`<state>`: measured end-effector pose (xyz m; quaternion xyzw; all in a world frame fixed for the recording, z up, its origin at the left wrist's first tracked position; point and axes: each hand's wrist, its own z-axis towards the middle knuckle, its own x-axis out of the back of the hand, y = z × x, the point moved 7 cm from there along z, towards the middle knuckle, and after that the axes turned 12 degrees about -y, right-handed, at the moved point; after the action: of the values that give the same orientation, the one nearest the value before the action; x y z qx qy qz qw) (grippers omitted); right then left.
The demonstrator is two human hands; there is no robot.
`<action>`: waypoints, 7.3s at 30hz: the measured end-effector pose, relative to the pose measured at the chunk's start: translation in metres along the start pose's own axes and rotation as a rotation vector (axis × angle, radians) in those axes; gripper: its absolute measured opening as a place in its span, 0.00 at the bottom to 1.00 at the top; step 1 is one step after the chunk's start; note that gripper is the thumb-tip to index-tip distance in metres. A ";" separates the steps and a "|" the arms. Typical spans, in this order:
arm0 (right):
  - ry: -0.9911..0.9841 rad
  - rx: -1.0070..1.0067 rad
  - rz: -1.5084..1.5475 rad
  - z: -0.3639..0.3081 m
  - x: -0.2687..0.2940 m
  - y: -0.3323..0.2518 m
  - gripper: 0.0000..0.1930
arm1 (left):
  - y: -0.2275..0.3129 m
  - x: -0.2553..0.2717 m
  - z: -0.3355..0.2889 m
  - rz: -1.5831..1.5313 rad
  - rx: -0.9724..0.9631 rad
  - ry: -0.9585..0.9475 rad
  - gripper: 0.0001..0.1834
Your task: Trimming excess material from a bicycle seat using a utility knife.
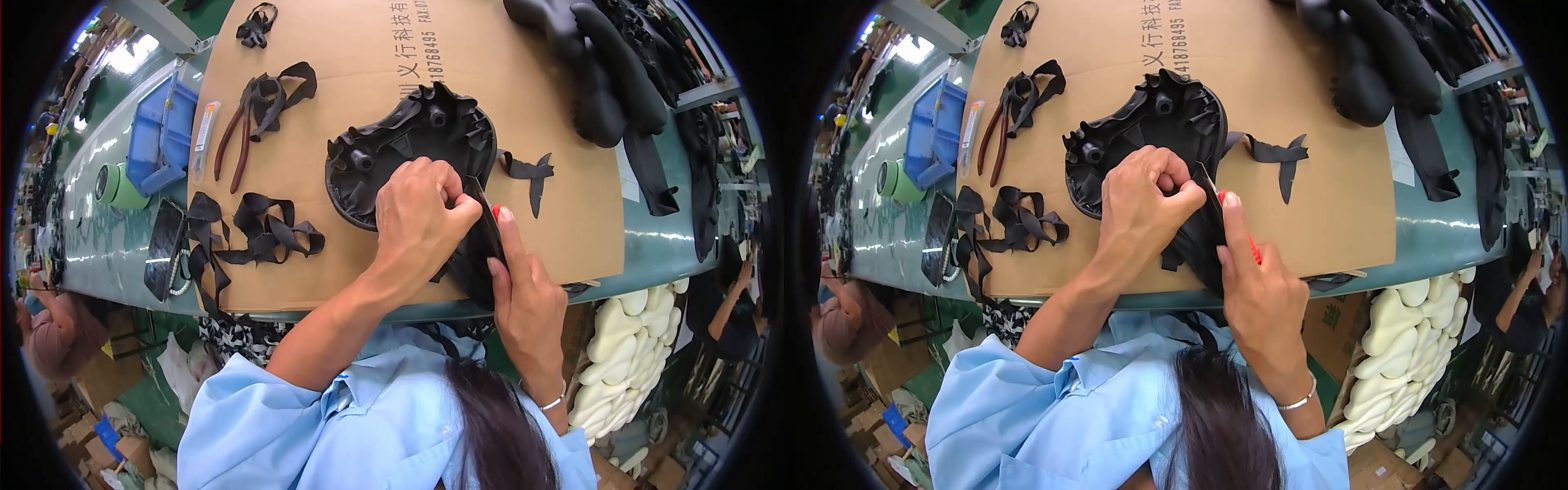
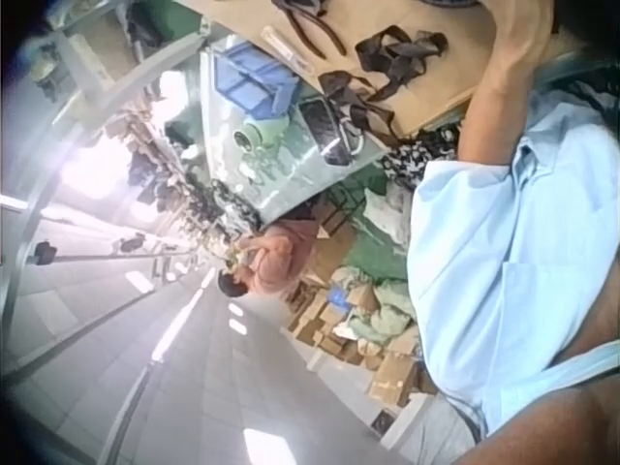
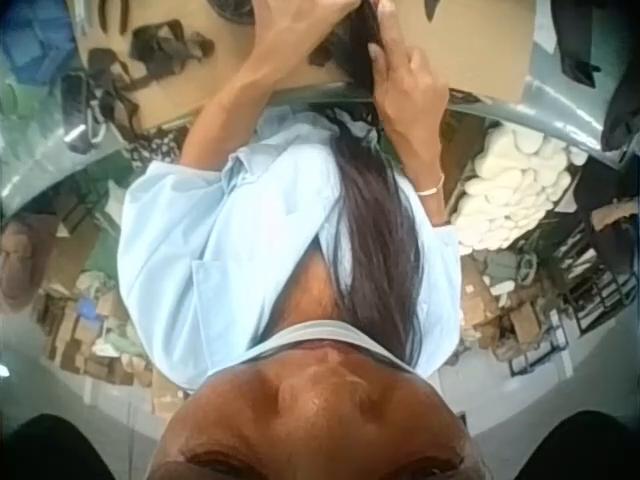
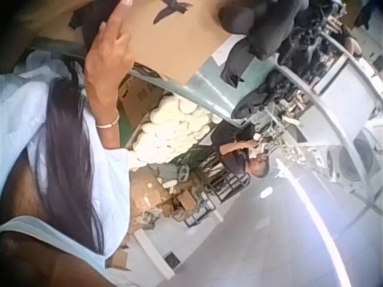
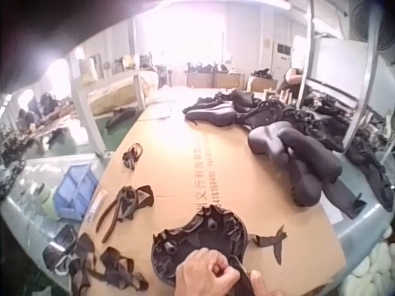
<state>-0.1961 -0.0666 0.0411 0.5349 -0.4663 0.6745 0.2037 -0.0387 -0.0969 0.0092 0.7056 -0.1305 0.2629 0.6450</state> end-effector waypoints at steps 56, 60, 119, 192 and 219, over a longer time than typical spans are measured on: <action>0.205 -0.354 0.700 -0.066 0.008 0.060 0.26 | 0.050 -0.002 -0.026 -0.068 -0.651 -0.936 0.13; 0.108 -0.179 0.567 -0.041 0.010 0.044 0.26 | 0.020 0.019 0.015 0.325 -0.684 -0.614 0.08; -0.052 -0.116 0.941 0.050 -0.036 0.018 0.16 | -0.016 0.073 0.020 0.539 -0.082 -0.211 0.12; -0.115 0.029 0.325 0.065 0.004 0.036 0.23 | 0.023 0.064 0.075 -0.342 -0.185 -0.295 0.13; -0.302 0.094 0.073 0.047 0.018 0.003 0.26 | 0.025 0.052 0.034 0.672 -0.781 -0.293 0.09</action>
<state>-0.1799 -0.1120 0.0558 0.6219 -0.4785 0.6145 0.0814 -0.0020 -0.1251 0.0573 0.3617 -0.5260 0.2855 0.7148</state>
